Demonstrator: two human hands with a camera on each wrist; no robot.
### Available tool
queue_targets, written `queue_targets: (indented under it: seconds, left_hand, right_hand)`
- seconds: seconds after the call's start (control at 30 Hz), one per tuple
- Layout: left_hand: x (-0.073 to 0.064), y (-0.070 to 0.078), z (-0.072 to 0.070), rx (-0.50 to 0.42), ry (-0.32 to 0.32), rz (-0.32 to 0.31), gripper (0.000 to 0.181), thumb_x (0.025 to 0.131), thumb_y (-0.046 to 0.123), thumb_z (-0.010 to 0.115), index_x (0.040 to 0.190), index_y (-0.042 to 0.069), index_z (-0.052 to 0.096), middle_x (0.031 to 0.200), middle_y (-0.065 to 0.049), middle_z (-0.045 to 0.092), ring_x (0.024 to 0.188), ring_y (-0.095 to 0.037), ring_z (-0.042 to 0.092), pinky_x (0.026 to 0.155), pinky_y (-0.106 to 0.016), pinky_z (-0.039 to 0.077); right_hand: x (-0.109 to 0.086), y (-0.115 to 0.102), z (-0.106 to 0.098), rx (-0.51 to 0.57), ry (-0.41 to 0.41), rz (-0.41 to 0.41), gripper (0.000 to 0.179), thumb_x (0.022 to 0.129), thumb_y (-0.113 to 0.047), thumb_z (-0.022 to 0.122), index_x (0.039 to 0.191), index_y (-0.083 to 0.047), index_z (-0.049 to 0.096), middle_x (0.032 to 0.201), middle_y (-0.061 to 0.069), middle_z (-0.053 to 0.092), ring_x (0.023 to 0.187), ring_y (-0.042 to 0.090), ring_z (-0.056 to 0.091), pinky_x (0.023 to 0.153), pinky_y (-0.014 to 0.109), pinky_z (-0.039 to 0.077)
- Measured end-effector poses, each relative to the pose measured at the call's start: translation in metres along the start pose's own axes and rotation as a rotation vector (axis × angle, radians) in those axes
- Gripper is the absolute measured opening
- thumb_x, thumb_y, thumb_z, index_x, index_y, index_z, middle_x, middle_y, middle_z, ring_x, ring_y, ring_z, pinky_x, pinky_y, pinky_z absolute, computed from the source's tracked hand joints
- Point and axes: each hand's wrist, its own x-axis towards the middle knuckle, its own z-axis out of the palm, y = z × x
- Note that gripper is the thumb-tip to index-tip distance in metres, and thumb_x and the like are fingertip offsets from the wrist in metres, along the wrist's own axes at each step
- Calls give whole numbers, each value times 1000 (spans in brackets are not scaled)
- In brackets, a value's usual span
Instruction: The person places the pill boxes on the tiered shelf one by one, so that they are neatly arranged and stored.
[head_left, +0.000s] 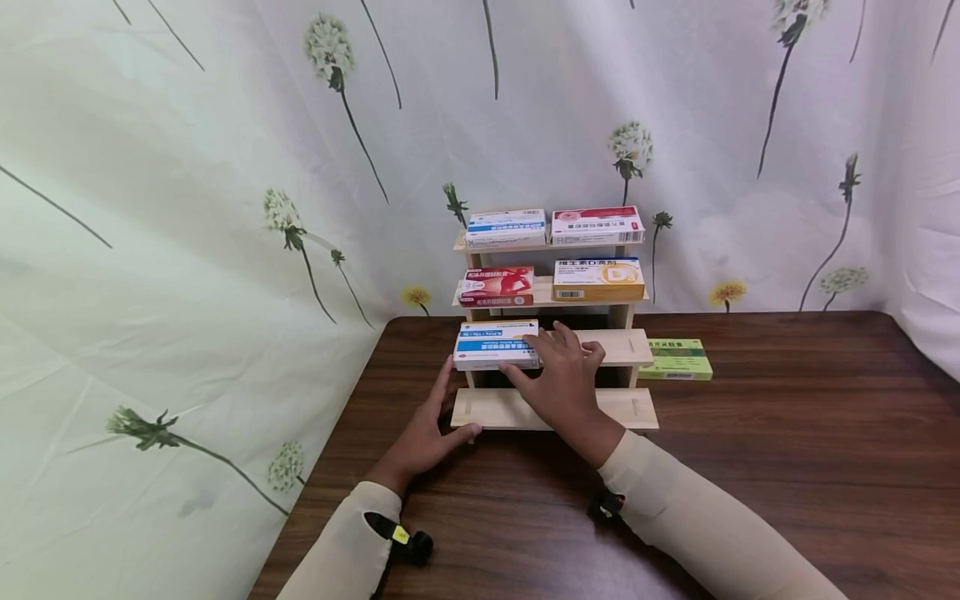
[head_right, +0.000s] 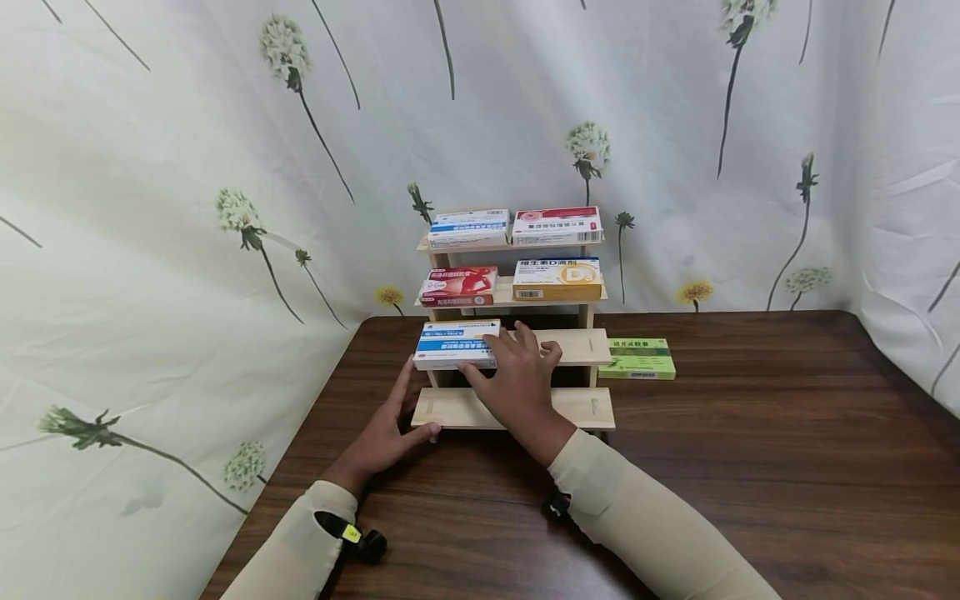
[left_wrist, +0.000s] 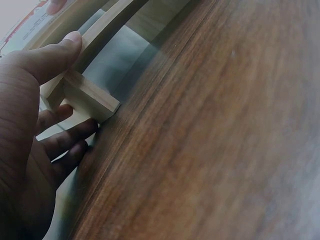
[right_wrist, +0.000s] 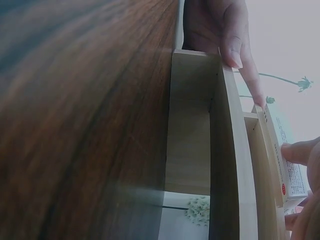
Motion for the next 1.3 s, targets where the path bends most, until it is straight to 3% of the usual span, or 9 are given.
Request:
queue_targets:
  seconds: [0.27,0.53,0.87,1.07,1.3]
  left_hand:
    - [0,1,1,1,3,-2,114,100,33,83,174,48,-3,177,-16,37,158,-43,46,126,-67,36]
    - [0,1,0,6,1,1,114,101,32,83,175,47,-3,176,-17,39,157,-43,47,126,-67,36]
    - [1,0,1,6,3,13,114,100,32,83,175,45,-3,180,-13,31,157,-43,48,124,-67,40]
    - [0,0,0,8,4,18,114,101,32,82,174,48,-3,180,-13,31,157,-43,48,124,-67,40]
    - [0,-1,0,2,0,35,113,101,30,82,175,46,-3,174,-18,41,156,-44,49,124,-68,38]
  right_hand:
    - [0,-1,0,-55,24,-34,56,89,-49,90,125,-6,83,127,20,80,141,47,64,98,77,35]
    - [1,-1,0,-99,32,-70,57,89,-51,90,123,-7,84,125,21,81,138,48,65,97,78,38]
    - [0,-2,-2,-182,19,-92,66,87,-56,90,129,-6,80,137,23,76,140,46,64,97,75,43]
    - [1,-1,-2,-169,43,-116,74,86,-59,90,129,0,77,136,22,76,133,41,70,95,72,43]
    - [-2,3,-9,-107,57,-120,73,85,-55,92,129,2,77,133,23,77,128,38,71,95,72,40]
